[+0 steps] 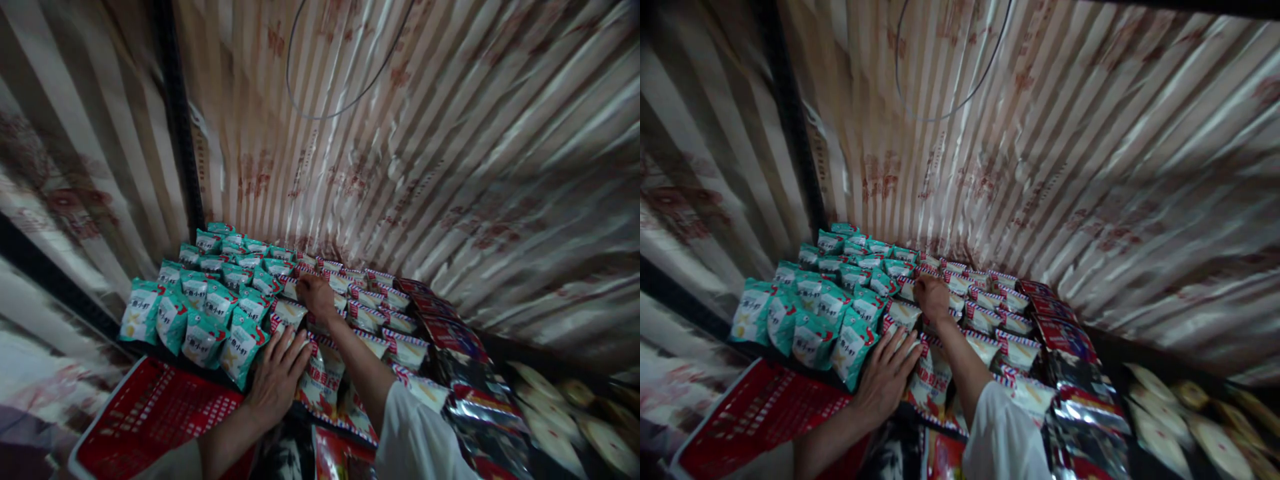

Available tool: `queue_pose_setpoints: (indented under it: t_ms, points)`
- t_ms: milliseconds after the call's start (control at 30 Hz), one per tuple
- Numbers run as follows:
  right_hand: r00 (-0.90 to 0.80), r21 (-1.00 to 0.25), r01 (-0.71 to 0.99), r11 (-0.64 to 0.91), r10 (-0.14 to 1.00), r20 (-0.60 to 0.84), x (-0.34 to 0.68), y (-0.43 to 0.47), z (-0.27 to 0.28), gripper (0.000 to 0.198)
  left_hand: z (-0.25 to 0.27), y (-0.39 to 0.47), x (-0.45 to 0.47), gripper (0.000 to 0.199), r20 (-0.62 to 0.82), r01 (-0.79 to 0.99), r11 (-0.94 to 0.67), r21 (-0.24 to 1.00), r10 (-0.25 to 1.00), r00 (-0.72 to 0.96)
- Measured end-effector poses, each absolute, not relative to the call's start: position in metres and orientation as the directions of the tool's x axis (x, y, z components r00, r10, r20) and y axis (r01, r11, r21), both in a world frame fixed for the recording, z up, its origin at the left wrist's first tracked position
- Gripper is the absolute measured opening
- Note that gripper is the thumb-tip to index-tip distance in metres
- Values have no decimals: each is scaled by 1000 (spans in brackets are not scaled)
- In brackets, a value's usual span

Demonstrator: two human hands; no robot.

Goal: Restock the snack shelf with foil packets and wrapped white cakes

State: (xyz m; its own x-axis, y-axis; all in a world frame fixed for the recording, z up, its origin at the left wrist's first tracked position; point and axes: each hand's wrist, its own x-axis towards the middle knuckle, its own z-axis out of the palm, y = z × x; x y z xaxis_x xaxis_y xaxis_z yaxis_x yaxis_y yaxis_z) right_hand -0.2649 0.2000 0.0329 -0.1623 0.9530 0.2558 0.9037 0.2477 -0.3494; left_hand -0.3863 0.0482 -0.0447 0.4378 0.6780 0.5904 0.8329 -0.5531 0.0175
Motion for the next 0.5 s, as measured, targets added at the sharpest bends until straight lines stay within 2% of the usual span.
queue_pose_setpoints:
  t_ms: [200,300,400,500]
  points:
    - [-236,-388,860,332,933,273,-261,205,30,24,-49,49,-384,48,614,844,-535,42,680,400]
    - [-198,-415,853,317,932,305,-250,212,30,29,-48,49,-384,49,623,840,-541,40,671,402]
    - [-110,-362,906,219,948,300,-237,221,32,33,-49,50,-383,47,647,844,-535,40,658,386]
    - [-119,-254,951,175,968,220,-229,228,36,38,-52,51,-382,46,670,845,-534,43,643,372]
